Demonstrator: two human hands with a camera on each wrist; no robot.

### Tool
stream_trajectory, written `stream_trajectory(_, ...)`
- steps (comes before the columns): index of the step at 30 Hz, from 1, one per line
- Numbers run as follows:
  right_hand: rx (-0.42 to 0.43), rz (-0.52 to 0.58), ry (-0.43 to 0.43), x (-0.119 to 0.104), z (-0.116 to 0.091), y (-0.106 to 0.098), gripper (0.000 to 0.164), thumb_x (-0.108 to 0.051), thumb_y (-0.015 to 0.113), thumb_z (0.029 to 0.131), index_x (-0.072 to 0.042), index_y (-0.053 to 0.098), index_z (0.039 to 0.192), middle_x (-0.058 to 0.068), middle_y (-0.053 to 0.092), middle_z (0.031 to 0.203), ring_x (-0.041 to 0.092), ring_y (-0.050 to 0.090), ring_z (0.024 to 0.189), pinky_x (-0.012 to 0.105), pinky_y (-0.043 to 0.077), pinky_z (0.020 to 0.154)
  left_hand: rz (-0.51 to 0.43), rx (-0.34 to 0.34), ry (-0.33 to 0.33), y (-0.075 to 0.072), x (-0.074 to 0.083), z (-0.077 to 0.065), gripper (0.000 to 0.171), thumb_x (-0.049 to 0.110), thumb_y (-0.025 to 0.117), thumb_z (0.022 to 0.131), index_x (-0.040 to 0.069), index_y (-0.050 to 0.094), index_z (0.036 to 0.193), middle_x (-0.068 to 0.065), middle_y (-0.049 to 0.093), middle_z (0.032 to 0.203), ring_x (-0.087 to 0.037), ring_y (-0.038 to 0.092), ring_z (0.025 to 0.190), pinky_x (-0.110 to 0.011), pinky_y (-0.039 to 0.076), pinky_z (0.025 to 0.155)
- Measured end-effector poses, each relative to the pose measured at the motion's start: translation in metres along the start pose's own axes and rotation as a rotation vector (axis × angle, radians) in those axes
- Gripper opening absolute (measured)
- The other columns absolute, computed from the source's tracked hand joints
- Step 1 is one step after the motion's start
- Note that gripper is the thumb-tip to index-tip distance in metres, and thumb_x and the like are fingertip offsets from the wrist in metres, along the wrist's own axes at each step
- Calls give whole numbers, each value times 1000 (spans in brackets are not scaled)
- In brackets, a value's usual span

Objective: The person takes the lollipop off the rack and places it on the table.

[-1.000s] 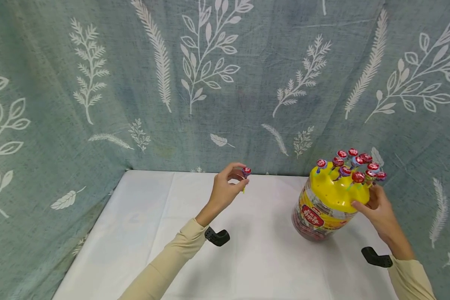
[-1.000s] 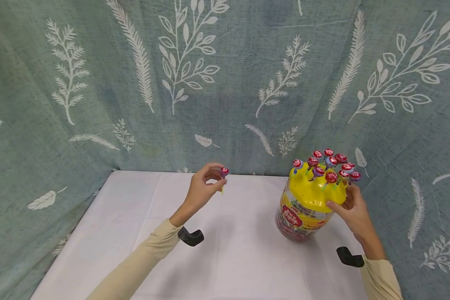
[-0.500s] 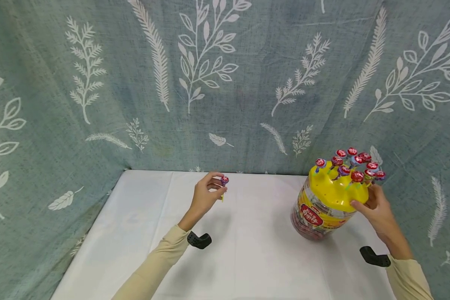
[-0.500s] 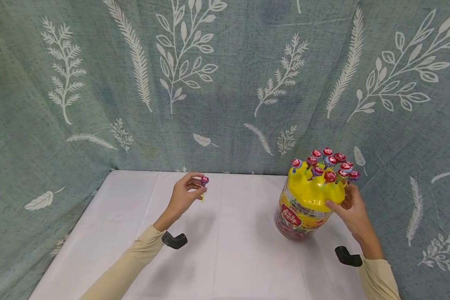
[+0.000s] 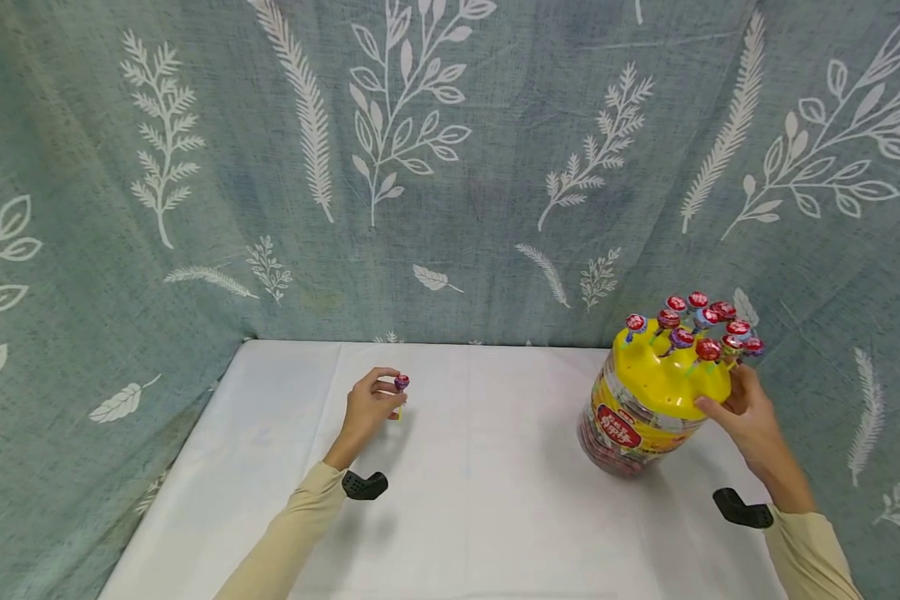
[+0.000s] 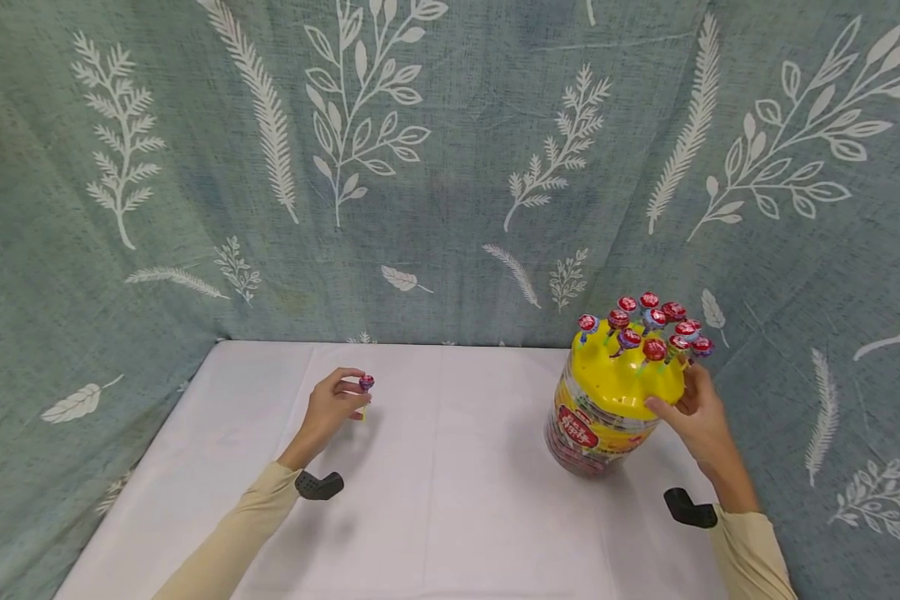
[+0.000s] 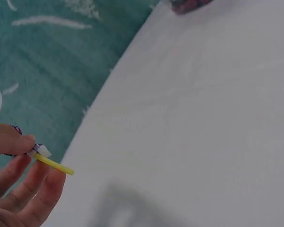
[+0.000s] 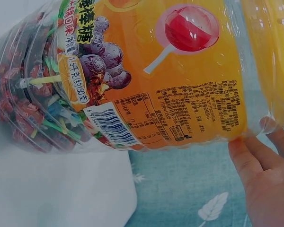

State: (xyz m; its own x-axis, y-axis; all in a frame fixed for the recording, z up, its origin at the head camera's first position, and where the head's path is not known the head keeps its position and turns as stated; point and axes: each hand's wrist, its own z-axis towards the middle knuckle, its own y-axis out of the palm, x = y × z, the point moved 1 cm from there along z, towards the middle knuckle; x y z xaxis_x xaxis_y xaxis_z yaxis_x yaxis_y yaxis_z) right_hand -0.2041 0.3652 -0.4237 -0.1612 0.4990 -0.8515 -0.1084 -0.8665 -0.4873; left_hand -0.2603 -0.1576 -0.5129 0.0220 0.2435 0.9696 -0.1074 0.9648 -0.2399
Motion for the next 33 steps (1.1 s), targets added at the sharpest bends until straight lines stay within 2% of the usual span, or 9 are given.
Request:
stream_trajectory(4,-2,-7,14,0,0,0,65,-19,58,95,-9,17,145,22,30,138,-4,38,107,4,39,83,78,50,-40,-7,-20,4,36,0,71,80,7,62,114,-17,65,89,-32,67,76,-37,57,55)
stream_trajectory(10,3,8,11,0,1,2,64,-18,58,95,-10,19,144,19,32,136,-3,40,106,4,40,82,162,82,-97,-15,-43,8,33,-1,71,79,5,62,111,-15,63,85,-21,63,60,-37,56,51)
stream_trajectory(16,5,24,-8,-1,0,4,63,-17,58,95,-10,20,144,13,36,133,-3,41,107,4,40,82,261,119,-104,-24,-55,15,31,1,71,79,2,62,108,-16,62,84,-19,60,62,-33,55,48)
stream_trajectory(20,5,31,-15,-2,-1,5,62,-16,59,94,-9,21,144,7,38,131,-3,42,106,5,40,82,328,136,-123,-29,-58,19,31,-1,71,76,1,63,106,-14,62,80,-17,58,58,-27,53,45)
stream_trajectory(25,7,45,-22,-2,-1,4,63,-15,58,94,-7,20,144,3,38,130,-3,42,106,4,40,83,383,107,-112,-31,-56,20,33,-5,71,72,-1,63,104,-11,60,74,-15,55,50,-26,50,43)
stream_trajectory(28,7,41,-18,-2,-1,4,64,-16,58,95,-7,19,145,8,37,132,-3,42,107,4,40,82,476,93,-85,-32,-53,20,34,-1,72,72,0,64,105,-8,59,72,-15,54,55,-27,48,49)
stream_trajectory(33,1,33,-10,-2,-1,2,66,-17,57,95,-7,17,146,14,34,135,-4,41,107,5,40,83,627,90,-53,-34,-44,18,39,11,75,75,3,64,111,-7,63,76,-23,56,66,-37,45,56)
